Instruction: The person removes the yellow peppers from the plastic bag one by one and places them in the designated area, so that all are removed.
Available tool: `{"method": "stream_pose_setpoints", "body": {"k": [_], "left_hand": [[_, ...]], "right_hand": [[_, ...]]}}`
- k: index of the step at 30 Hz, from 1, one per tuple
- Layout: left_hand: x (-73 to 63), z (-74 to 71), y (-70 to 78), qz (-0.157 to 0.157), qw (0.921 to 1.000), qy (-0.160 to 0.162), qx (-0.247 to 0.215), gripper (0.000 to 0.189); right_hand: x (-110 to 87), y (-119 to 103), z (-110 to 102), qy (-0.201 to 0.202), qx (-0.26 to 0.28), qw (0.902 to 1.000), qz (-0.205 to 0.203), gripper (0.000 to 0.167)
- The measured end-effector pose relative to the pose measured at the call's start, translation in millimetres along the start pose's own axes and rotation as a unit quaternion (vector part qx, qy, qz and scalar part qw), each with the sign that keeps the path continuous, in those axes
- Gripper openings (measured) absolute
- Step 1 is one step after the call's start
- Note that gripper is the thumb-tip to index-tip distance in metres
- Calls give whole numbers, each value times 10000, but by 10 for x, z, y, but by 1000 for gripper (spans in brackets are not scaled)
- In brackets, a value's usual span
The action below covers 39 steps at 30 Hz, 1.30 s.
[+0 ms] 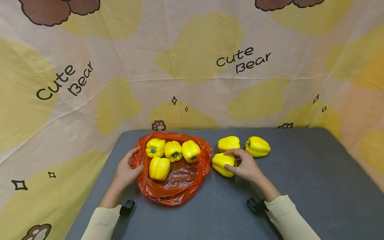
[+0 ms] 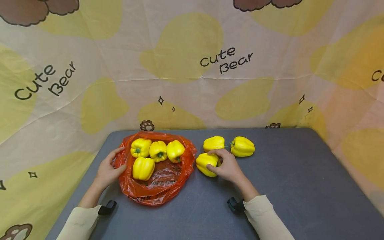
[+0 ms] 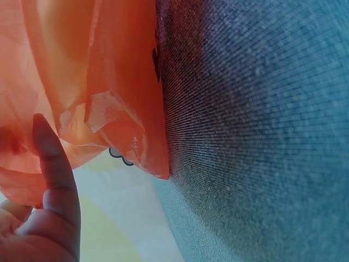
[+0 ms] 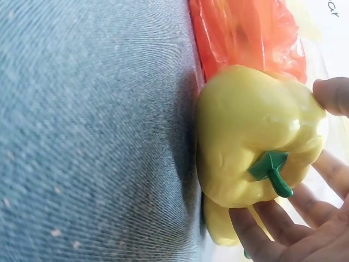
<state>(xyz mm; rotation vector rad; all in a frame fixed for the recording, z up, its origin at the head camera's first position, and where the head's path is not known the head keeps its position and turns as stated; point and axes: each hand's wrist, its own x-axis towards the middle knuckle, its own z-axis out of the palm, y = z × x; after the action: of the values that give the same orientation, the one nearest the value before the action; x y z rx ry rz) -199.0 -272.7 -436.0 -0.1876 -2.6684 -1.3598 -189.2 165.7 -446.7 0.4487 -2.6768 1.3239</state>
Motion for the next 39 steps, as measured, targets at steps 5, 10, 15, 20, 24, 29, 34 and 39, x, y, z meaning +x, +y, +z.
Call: {"method": "stream_pose_setpoints", "body": {"k": [5,10,15,20,24,29,34,39], "left_hand": [[4,-1,7,-1,10000,3,2,64],[0,-5,14,-23,9999,35,144,65],[-9,-5,19,-76,9996,52,250,67],[-12,-3,18,-80,9996,35,262,67],[-10,-4,10,-50,9996,53,274,67],[-8,-3,12,14,9996,76,282,67],[-5,2,17,24,9996,67,267,67],[1,4,8,26,9994,102,319,67]], "right_hand": [[-6,3,13,6,29,10000,-26,43],[-6,5,21,27,14,10000,-82,43],[0,5,33,27,-45,10000,-84,44],[17,0,42,-14,-100,9999,-97,46],[35,0,47,-50,-139,9998,-151,47],[46,10,40,-96,-168,9996,-201,46],[55,-7,26,-158,-166,9996,-191,47],[56,-22,24,-196,-164,9994,-247,47]]}}
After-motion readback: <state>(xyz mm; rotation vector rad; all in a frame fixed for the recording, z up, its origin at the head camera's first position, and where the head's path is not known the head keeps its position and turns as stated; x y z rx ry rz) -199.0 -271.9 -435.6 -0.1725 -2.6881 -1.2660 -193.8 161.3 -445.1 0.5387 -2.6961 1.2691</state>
